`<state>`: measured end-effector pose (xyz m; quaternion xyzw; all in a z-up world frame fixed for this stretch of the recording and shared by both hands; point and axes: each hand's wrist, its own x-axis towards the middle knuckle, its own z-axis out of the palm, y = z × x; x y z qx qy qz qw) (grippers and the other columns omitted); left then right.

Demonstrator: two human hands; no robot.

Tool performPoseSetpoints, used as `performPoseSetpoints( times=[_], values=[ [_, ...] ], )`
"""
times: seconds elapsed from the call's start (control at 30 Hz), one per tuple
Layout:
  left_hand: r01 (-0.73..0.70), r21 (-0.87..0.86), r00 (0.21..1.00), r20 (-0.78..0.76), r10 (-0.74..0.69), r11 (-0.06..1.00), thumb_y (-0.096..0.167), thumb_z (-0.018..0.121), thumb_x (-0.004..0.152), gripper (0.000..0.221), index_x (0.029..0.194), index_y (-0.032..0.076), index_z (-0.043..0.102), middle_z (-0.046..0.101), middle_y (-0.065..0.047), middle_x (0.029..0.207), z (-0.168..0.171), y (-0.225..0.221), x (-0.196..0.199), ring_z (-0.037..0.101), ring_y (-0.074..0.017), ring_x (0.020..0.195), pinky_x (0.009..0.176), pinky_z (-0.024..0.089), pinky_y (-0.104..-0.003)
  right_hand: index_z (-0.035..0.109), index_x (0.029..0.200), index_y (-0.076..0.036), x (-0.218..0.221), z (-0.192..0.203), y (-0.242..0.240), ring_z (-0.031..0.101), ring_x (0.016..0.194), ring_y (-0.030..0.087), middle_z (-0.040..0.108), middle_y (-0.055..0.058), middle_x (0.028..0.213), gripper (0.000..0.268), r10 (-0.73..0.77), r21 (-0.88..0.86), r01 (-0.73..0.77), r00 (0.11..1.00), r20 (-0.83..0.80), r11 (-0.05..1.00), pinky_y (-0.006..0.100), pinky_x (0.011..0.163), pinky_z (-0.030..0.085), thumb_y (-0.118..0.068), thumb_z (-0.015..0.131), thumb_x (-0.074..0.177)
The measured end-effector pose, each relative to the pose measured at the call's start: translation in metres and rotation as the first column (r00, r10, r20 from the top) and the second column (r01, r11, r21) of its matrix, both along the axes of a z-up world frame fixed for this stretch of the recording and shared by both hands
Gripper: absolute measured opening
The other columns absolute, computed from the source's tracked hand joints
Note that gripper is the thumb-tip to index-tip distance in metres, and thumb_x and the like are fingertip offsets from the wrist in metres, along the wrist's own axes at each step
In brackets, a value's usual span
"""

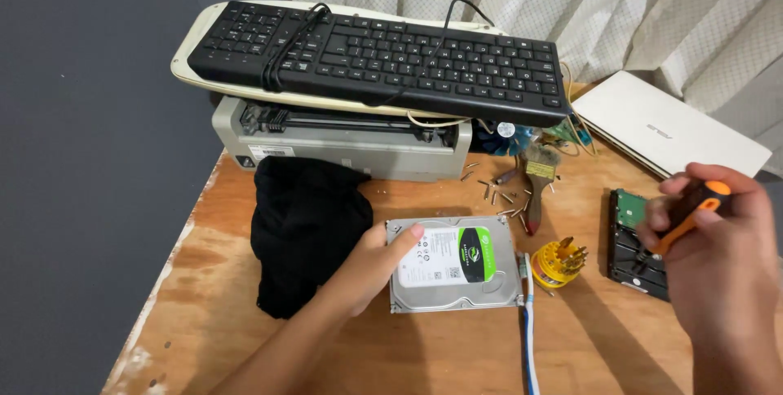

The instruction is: Disassembling a hard drive by removing screws with a screwdriver

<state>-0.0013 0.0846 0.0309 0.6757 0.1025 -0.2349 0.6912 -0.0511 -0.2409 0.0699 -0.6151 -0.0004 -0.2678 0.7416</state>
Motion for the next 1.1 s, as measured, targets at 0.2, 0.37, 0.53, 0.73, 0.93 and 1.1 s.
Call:
performPoseSetpoints(
  times=[0.2, 0.37, 0.53, 0.73, 0.93, 1.1],
  values=[
    [0.145, 0.085, 0.983, 0.102, -0.153, 0.986, 0.04, 0.056, 0.094, 0.044, 0.122, 0.008, 0.068, 0.076, -0.003, 0.118, -0.024, -0.011, 0.02, 0.07, -0.0142, 0.108, 0.093, 0.052, -0.028, 0.049, 0.133, -0.015, -0.001, -0.005, 0.005, 0.05, 0.087, 0.023, 0.055, 0.012, 0.12, 0.05, 0.011, 0.0, -0.011, 1.0, -0.019, 1.0, 0.032, 0.069, 0.039, 0.004, 0.037, 0.089],
    [0.16, 0.048, 0.979, 0.118, -0.164, 0.986, 0.04, 0.06, 0.095, 0.039, 0.107, 0.005, 0.071, 0.076, -0.005, 0.1, -0.059, -0.022, 0.039, 0.069, -0.0142, 0.086, 0.072, 0.052, -0.027, 0.051, 0.132, -0.017, -0.002, -0.008, -0.002, 0.052, 0.085, 0.022, 0.057, 0.01, 0.118, 0.045, 0.038, 0.018, -0.039, 0.999, 0.03, 0.999, 0.031, 0.066, 0.037, -0.001, 0.043, 0.091],
    [0.167, 0.182, 0.974, 0.123, -0.191, 0.969, 0.043, 0.062, 0.092, 0.04, 0.106, 0.008, 0.072, 0.076, -0.001, 0.101, -0.054, -0.033, 0.041, 0.069, -0.0122, 0.091, 0.078, 0.051, -0.026, 0.052, 0.131, -0.016, -0.002, -0.009, -0.004, 0.052, 0.086, 0.023, 0.057, 0.012, 0.118, 0.045, 0.032, 0.033, -0.032, 0.999, 0.022, 0.999, 0.03, 0.065, 0.036, 0.002, 0.041, 0.091],
    [0.211, 0.293, 0.971, 0.047, -0.234, 0.933, 0.041, 0.073, 0.081, 0.058, 0.13, 0.015, 0.054, 0.073, -0.002, 0.113, -0.034, -0.033, 0.032, 0.068, -0.0128, 0.094, 0.077, 0.053, -0.026, 0.053, 0.132, -0.017, -0.002, -0.011, -0.007, 0.054, 0.087, 0.024, 0.058, 0.012, 0.118, 0.045, 0.053, 0.038, -0.054, 0.998, 0.031, 0.998, 0.029, 0.065, 0.037, 0.002, 0.043, 0.092],
    [0.422, 0.322, 0.891, 0.027, -0.454, 0.847, 0.036, 0.084, 0.052, 0.127, 0.159, 0.021, 0.017, 0.037, -0.005, 0.137, -0.014, -0.029, 0.016, 0.036, -0.0163, 0.13, 0.105, 0.036, -0.029, 0.053, 0.132, -0.016, -0.002, -0.009, -0.007, 0.054, 0.086, 0.025, 0.057, 0.012, 0.117, 0.046, 0.031, 0.033, -0.031, 1.0, 0.008, 0.999, 0.03, 0.064, 0.036, 0.004, 0.04, 0.092],
    [0.517, 0.639, 0.678, 0.1, -0.728, 0.57, 0.05, 0.086, 0.05, 0.152, 0.16, 0.01, -0.011, -0.021, -0.008, 0.162, -0.003, -0.032, 0.011, -0.008, -0.0321, 0.158, 0.129, 0.007, -0.036, 0.053, 0.131, -0.017, -0.001, -0.011, -0.01, 0.055, 0.087, 0.025, 0.058, 0.011, 0.118, 0.045, 0.029, 0.037, -0.029, 1.0, 0.008, 0.999, 0.03, 0.063, 0.037, 0.001, 0.043, 0.092]
  ],
)
